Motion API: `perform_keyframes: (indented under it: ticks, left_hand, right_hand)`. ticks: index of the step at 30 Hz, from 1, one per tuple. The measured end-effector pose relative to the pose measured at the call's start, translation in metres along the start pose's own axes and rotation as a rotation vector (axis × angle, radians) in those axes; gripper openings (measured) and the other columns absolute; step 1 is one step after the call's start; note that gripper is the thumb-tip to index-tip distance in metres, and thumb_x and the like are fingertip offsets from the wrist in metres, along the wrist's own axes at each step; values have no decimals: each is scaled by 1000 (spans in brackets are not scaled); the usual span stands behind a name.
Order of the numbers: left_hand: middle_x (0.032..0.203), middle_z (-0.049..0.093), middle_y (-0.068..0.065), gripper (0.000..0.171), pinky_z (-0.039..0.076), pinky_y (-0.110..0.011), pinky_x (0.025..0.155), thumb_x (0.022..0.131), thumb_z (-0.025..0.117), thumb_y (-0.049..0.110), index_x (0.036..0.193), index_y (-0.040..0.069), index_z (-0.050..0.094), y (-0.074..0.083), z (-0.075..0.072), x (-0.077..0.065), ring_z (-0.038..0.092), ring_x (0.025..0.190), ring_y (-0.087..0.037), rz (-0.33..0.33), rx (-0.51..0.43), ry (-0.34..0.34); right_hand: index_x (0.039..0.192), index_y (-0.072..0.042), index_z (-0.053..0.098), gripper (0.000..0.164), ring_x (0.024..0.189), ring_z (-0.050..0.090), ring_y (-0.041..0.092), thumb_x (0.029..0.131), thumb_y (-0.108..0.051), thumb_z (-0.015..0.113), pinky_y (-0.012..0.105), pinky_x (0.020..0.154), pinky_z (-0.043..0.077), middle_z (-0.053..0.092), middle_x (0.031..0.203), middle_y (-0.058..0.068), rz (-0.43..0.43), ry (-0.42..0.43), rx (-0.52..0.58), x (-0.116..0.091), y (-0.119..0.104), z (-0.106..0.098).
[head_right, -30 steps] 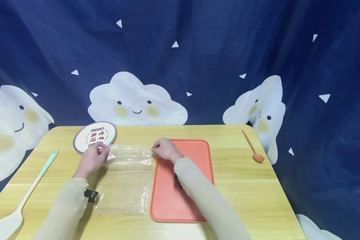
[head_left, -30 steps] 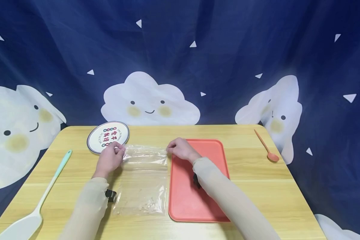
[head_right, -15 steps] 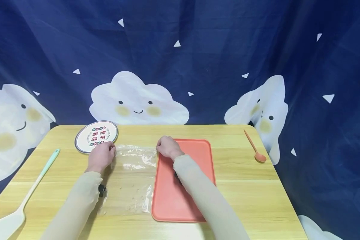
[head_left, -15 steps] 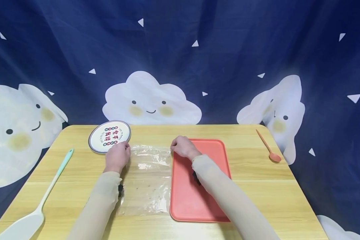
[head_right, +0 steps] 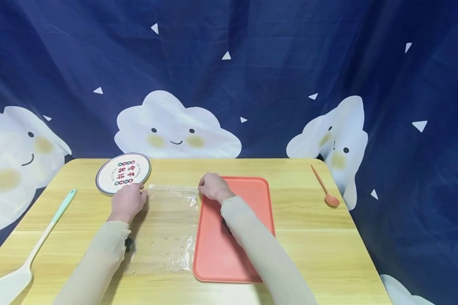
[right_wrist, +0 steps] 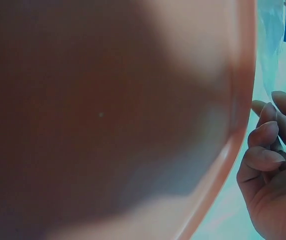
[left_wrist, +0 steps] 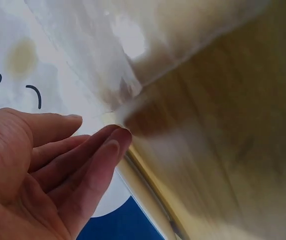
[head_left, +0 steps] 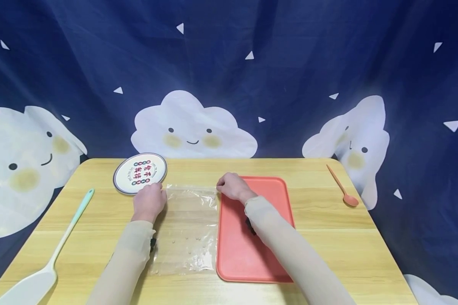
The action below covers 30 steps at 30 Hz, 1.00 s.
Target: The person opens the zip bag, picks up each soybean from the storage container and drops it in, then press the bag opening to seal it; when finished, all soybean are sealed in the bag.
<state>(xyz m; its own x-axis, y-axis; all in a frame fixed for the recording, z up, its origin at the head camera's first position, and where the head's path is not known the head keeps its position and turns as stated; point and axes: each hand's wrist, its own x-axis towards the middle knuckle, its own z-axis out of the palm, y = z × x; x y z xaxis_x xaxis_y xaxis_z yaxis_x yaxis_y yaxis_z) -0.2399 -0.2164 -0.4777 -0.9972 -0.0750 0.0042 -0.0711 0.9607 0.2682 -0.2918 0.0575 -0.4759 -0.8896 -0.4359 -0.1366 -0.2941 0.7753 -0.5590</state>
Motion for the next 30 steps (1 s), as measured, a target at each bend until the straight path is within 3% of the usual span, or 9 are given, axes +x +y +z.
perform_keyframes:
  ticks: [4,12,19,26,30]
  left_hand:
    - [86,66,-23,19,53,-54,60,92,55,13,96,-1,68,-2,-1,-3,63,75,-40,11,18,8]
    - [89,67,-20,17,51,-56,61,91,58,15,94,3,70,-3,0,-7,63,77,-40,23,19,-4]
    - [95,69,-19,18,51,-57,66,92,58,16,96,4,71,-5,1,-8,65,84,-41,26,-11,7]
    - [105,69,-20,26,51,-57,77,96,55,20,106,2,70,-18,-2,-16,64,93,-40,40,-128,-17]
    - [113,66,-24,31,46,-59,91,99,52,21,113,-3,66,-29,-7,-24,60,105,-43,49,-219,-48]
  right_hand:
    - [108,-11,76,18,103,64,18,96,-18,63,33,91,51,72,104,1,0,-4,-1,0,2,0]
    - [94,-16,76,10,90,63,14,95,-18,66,31,81,52,70,91,-6,7,-3,-64,2,0,-1]
    - [97,-16,75,9,94,63,15,95,-19,66,31,84,52,70,95,-5,30,3,-50,2,5,-2]
    - [102,-11,73,15,96,63,18,96,-20,63,34,88,50,69,90,-3,-5,63,7,-14,11,-24]
    - [112,-7,70,25,106,60,22,97,-26,62,37,94,48,68,106,3,34,61,65,-35,18,-46]
